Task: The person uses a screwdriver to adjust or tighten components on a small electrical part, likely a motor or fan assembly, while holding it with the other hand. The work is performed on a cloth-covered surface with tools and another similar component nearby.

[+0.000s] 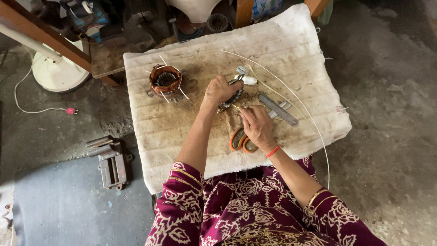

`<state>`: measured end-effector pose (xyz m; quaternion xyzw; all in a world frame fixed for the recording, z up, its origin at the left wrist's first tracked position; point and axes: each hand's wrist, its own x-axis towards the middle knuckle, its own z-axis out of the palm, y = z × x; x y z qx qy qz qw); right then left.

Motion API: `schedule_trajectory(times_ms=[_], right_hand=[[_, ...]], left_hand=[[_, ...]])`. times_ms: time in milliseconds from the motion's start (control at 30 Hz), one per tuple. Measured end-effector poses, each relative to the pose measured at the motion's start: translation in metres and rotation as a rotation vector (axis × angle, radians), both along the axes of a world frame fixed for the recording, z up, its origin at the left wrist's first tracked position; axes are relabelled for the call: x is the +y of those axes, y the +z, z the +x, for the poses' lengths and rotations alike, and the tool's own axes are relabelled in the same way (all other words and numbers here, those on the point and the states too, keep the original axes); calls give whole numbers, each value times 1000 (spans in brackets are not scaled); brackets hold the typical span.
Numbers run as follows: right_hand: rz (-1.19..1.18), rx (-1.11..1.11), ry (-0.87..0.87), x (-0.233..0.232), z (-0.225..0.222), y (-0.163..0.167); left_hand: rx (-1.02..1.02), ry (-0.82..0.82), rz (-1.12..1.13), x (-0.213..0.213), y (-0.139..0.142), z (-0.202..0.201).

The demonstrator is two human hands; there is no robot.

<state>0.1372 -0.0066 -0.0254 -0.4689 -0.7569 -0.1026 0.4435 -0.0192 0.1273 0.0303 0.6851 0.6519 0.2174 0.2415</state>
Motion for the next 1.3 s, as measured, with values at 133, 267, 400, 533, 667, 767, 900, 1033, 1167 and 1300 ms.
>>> schedule_trajectory(times_ms=[133, 267, 400, 533, 667, 767, 900, 1033, 1167, 1300], right_hand=[[-73, 27, 4, -1, -1, 7], [-50, 61, 21, -4, -2, 12], [-48, 33, 25, -4, -2, 13], [-17, 37, 61, 0, -2, 6], [-151, 43, 50, 7, -2, -3], [-210, 37, 48, 10, 0, -9], [-232, 40, 42, 14, -2, -18], [-438, -38, -14, 21, -7, -25], [-411, -61, -38, 26, -13, -26], [-301, -85, -54, 22, -17, -19]], left_hand=[[-21, 41, -30, -3, 0, 5], [-24, 60, -6, -3, -4, 5], [-5, 21, 34, 1, -4, 1], [2, 15, -69, 6, -4, -1], [-7, 13, -41, 6, -8, 0], [-12, 10, -25, 7, -14, 0], [11, -2, -22, 11, -19, 1], [9, 0, -40, 16, -23, 0], [11, -1, -29, 18, -25, -1], [-17, -5, -12, 17, -25, -2]])
